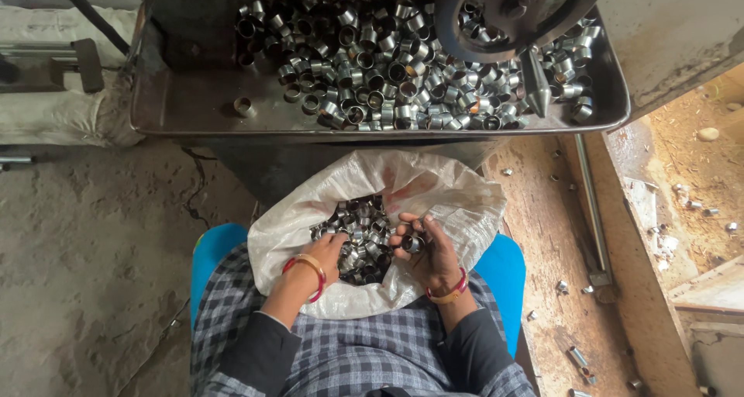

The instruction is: The person sits on a stool and repeatedly picks small metal cylindrical parts from a white sack on their lap, then places them into a metal tray on a machine. The person handles the parts by hand without using tools.

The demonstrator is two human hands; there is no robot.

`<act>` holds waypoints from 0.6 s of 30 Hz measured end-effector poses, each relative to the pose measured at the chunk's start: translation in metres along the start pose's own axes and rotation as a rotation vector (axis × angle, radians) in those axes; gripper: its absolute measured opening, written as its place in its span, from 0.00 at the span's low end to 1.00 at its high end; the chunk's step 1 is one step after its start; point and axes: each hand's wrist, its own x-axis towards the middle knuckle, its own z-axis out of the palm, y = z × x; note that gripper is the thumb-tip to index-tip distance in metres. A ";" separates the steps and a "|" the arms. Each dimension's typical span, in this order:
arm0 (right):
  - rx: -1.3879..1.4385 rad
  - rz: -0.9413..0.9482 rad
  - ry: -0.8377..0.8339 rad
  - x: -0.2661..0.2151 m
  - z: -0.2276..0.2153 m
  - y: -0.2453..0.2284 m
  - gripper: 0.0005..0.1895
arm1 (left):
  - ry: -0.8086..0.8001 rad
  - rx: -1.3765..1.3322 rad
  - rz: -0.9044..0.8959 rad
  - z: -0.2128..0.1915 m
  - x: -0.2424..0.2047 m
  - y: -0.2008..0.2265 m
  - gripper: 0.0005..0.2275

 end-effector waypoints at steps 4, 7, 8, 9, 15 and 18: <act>-0.111 0.059 0.049 -0.006 0.007 0.000 0.24 | 0.360 -0.320 0.134 0.017 0.006 -0.006 0.25; -0.163 0.138 -0.013 -0.004 0.020 0.002 0.26 | 0.547 -0.536 0.215 0.005 -0.001 0.022 0.20; -0.165 0.171 -0.045 -0.005 0.022 0.004 0.27 | 0.569 -0.595 0.245 0.001 -0.006 0.036 0.19; -0.137 0.184 -0.029 -0.005 0.023 0.007 0.27 | 0.558 -0.564 0.350 -0.006 -0.009 0.048 0.20; -0.042 0.183 -0.042 -0.008 0.017 0.011 0.28 | 0.862 -0.426 0.668 -0.084 -0.004 0.082 0.16; -0.017 0.161 -0.086 -0.005 0.016 0.011 0.28 | 0.900 -0.307 0.464 -0.154 0.008 0.049 0.19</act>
